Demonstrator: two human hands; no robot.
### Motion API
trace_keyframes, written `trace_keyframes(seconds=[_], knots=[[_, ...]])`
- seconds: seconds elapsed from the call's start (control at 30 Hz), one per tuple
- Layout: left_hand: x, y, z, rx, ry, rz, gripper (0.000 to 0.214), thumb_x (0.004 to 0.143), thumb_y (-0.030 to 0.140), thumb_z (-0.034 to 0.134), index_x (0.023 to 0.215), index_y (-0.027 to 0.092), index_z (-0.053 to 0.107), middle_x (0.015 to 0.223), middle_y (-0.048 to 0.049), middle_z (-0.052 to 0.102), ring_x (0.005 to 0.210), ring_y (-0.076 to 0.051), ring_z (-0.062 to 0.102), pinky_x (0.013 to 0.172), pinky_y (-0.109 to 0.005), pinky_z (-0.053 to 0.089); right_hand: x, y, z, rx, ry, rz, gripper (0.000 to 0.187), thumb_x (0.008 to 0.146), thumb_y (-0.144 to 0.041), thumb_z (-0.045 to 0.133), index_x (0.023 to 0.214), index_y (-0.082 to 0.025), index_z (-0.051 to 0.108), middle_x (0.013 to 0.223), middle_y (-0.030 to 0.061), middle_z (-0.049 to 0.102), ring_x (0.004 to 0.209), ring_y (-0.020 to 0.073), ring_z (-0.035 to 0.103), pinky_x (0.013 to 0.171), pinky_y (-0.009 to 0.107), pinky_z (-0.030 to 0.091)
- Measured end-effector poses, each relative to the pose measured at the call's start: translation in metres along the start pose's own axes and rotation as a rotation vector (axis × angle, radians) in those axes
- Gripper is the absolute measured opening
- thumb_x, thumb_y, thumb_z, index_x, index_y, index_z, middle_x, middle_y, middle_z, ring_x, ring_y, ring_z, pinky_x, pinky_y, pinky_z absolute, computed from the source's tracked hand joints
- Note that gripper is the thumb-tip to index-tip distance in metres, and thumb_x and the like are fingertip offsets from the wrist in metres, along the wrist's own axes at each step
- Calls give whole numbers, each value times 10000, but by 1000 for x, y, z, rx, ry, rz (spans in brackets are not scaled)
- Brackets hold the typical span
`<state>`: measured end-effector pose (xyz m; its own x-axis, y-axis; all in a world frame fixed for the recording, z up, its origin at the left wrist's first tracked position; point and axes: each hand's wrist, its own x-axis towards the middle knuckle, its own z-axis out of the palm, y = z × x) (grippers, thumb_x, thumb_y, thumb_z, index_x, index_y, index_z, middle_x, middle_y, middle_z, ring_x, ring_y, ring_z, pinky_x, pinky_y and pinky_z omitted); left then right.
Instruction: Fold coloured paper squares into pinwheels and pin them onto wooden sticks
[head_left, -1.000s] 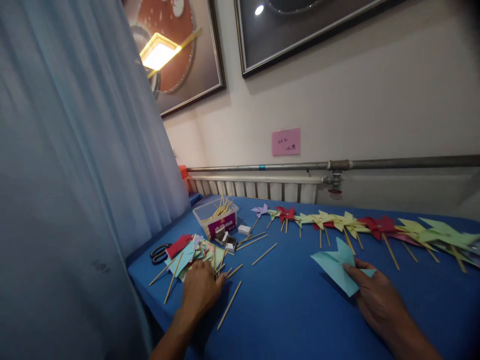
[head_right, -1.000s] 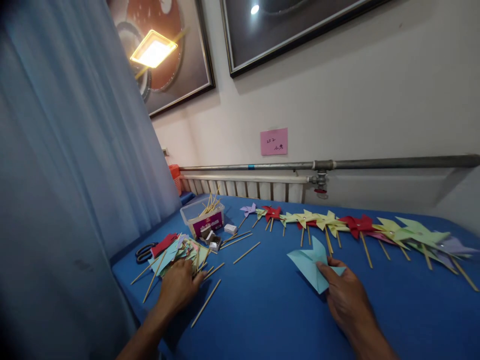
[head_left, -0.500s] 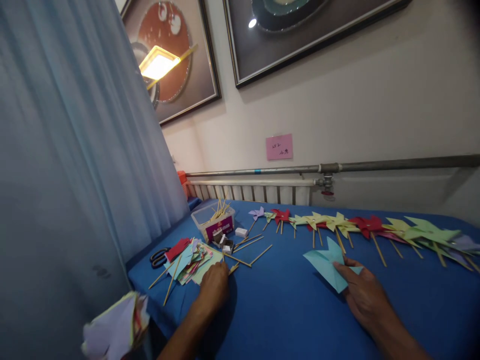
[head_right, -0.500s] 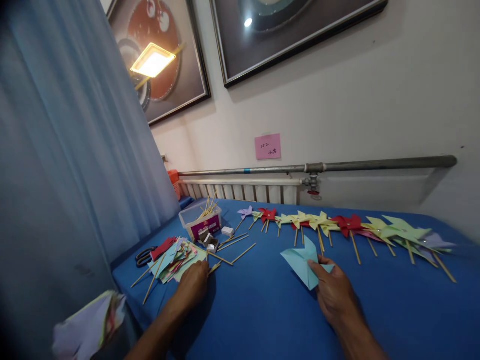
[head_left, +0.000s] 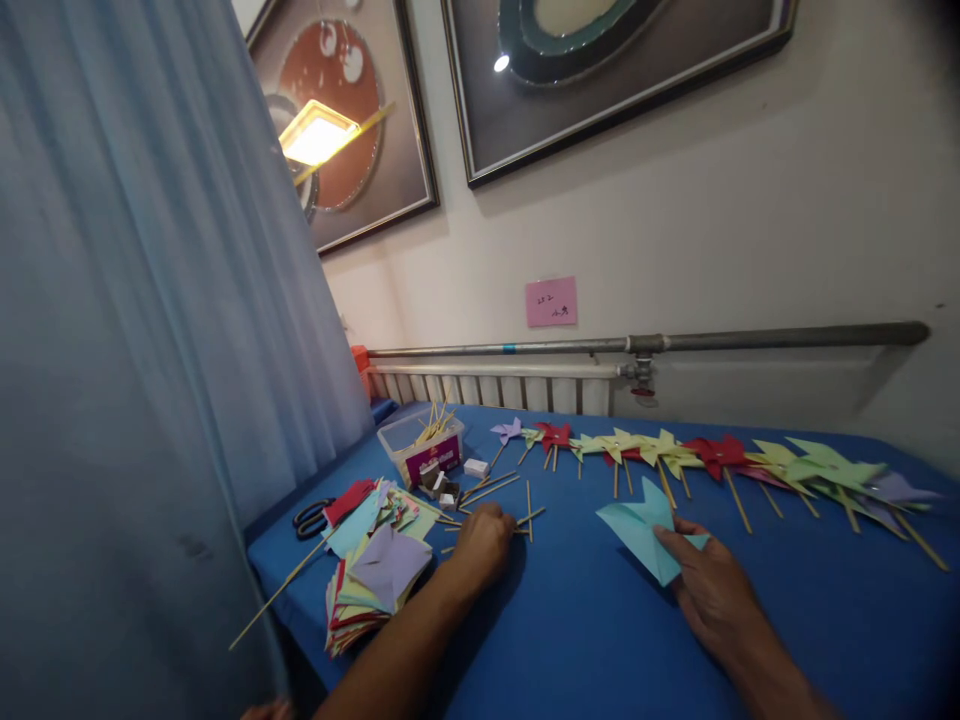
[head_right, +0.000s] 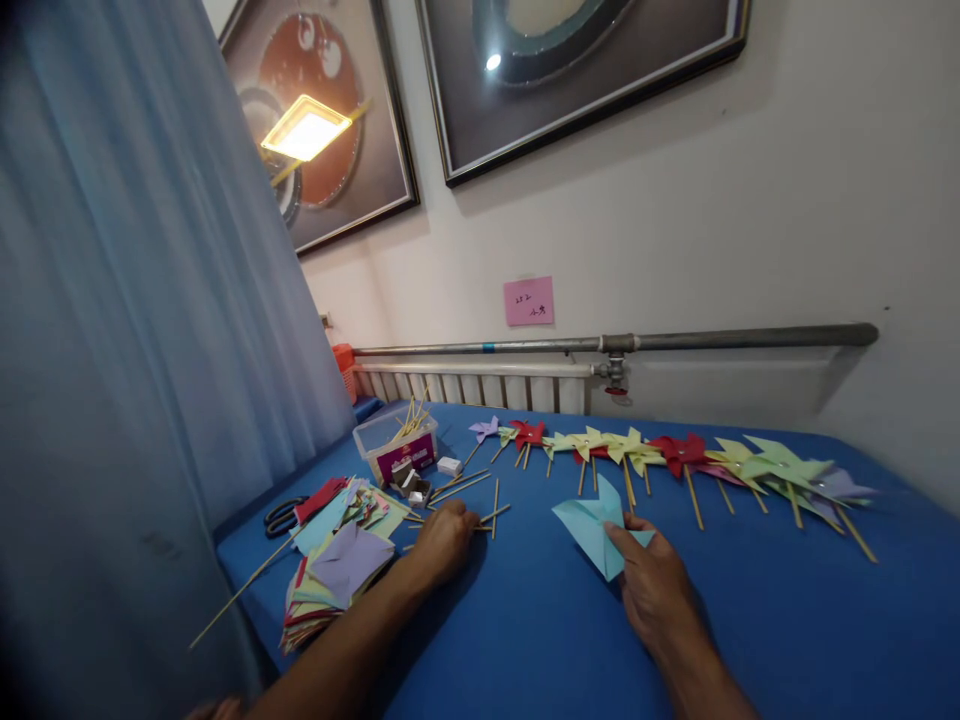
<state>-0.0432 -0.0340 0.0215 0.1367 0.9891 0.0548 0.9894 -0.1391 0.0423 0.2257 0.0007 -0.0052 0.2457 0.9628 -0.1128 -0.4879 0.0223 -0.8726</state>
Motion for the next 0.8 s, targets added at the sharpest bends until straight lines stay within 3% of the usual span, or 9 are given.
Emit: trace_keyframes(seconds=[0.1, 0.23, 0.3, 0.4, 0.63, 0.73, 0.8], knots=[[2, -4, -1, 23, 47, -10, 368, 1019, 275, 392, 1075, 165, 739, 1148, -158, 676, 1104, -277, 608, 932, -375, 461, -1, -3, 1, 4, 11, 64, 406, 577, -171, 878, 878, -240, 615, 645, -34, 691, 524, 177, 649, 452, 248, 557], [4, -9, -6, 76, 154, -56, 425, 963, 434, 514, 1214, 144, 697, 1459, -201, 550, 1348, -359, 472, 1117, -496, 371, -5, -8, 6, 22, 44, 93, 392, 579, -145, 843, 875, -244, 605, 615, -42, 684, 505, 165, 635, 448, 229, 542], [10, -11, -9, 59, 114, -124, 586, 916, 527, 559, 1328, 116, 629, 1504, -220, 515, 1382, -378, 448, 1146, -515, 348, -7, -9, 8, 27, 44, 95, 412, 566, -137, 846, 880, -240, 599, 600, -47, 679, 491, 158, 624, 444, 222, 534], [20, -13, -10, 34, 29, -172, 712, 905, 606, 531, 1381, 79, 582, 1430, -231, 579, 1339, -388, 497, 1139, -520, 353, -7, -8, 7, 27, 3, 87, 490, 524, -137, 891, 896, -238, 589, 600, -58, 673, 497, 162, 630, 436, 227, 530], [28, -10, -3, 46, 135, -204, 529, 932, 498, 538, 1277, 116, 657, 1338, -205, 638, 1263, -371, 556, 1092, -508, 391, -7, -6, 5, 28, -7, 58, 548, 498, -163, 926, 920, -233, 585, 584, -78, 661, 497, 171, 650, 421, 228, 524], [33, -11, -1, 48, 108, -240, 544, 943, 501, 532, 1278, 91, 659, 1328, -228, 639, 1247, -379, 570, 1083, -509, 401, -9, -8, 7, 43, -1, 63, 569, 449, -134, 924, 893, -230, 582, 570, -78, 671, 443, 146, 611, 404, 216, 519], [37, -11, 1, 38, 96, -241, 452, 974, 403, 502, 1254, 91, 673, 1296, -228, 656, 1221, -356, 596, 1065, -478, 418, -12, -9, 8, 56, -19, 54, 570, 433, -115, 919, 885, -227, 591, 563, -78, 674, 426, 146, 602, 390, 220, 519]])
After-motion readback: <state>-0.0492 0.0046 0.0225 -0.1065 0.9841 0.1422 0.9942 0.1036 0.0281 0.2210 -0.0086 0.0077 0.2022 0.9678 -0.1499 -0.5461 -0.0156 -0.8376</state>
